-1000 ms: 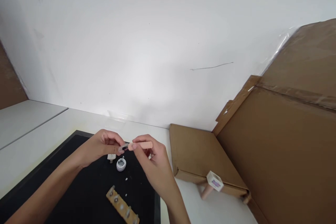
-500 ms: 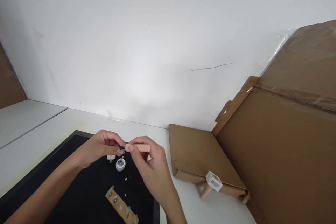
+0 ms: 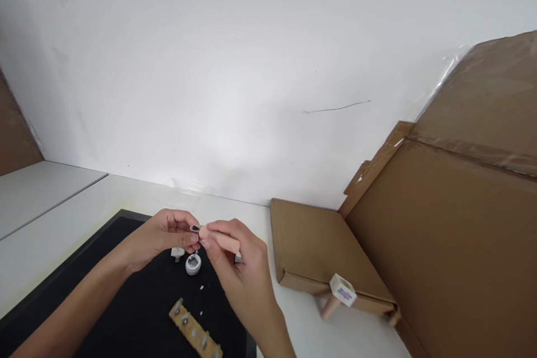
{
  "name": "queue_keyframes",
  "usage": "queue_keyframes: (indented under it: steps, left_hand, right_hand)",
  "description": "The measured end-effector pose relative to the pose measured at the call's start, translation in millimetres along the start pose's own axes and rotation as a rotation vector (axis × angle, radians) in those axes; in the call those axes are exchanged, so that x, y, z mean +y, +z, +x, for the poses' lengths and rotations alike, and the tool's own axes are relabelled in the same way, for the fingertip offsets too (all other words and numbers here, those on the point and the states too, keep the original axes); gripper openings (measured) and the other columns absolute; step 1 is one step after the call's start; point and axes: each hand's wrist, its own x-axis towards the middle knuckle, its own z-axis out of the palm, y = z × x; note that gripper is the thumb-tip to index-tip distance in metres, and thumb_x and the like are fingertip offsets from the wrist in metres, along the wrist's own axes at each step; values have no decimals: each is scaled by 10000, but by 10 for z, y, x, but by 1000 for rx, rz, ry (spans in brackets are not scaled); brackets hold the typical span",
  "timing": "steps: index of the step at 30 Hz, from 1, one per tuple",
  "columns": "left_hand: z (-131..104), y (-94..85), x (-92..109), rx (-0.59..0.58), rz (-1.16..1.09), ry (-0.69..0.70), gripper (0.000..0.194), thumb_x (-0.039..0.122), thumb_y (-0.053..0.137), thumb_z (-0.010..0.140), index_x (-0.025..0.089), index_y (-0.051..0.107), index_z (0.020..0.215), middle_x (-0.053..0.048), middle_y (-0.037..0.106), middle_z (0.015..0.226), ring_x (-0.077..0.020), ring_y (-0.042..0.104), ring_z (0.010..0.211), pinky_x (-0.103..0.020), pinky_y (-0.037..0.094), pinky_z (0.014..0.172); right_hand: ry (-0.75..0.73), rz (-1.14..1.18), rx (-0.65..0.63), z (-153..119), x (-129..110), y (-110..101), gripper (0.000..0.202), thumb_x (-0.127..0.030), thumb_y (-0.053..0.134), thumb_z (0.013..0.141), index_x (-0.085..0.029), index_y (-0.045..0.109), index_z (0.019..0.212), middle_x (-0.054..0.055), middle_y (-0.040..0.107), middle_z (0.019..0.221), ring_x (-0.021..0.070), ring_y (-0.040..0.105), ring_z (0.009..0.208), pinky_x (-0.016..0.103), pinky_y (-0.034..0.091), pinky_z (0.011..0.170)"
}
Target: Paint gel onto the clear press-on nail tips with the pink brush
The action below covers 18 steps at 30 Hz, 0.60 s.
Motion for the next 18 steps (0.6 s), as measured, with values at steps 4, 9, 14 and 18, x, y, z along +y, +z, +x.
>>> queue_keyframes:
  steps: [4, 9, 14, 18]
  left_hand:
    - [-13, -9, 1, -14, -30, 1, 247, 254, 835, 628, 117, 675, 756, -36, 730, 718, -135, 658, 669, -274, 506, 677]
    - [-1, -8, 7, -5, -10, -26, 251, 278, 823, 648, 116, 687, 784, -49, 736, 737, -144, 667, 667, -279, 513, 668]
    - [1, -6, -10, -10, 20, -29, 270, 321, 806, 667, 113, 692, 797, -52, 734, 713, -139, 663, 631, -271, 511, 640]
    - [-17, 10, -5, -10, 29, -39, 289, 329, 821, 643, 114, 700, 793, -44, 727, 687, -141, 658, 607, -284, 514, 642]
  right_hand:
    - [-11, -65, -15, 12, 19, -14, 105, -198, 552, 875, -215, 656, 866, 42, 692, 801, 152, 629, 660, 225, 454, 494]
    - [-2, -158, -13, 28, 8, -65, 129, -187, 534, 870, -203, 635, 791, 25, 655, 698, 123, 550, 530, 227, 392, 437]
    - [-47, -123, 47, 8, -5, -85, 97, -197, 546, 874, -215, 637, 846, 29, 663, 726, 141, 595, 583, 233, 445, 485]
    - [-68, -97, 19, -7, 8, -62, 105, -211, 555, 882, -228, 650, 923, 53, 691, 816, 173, 642, 693, 249, 487, 537]
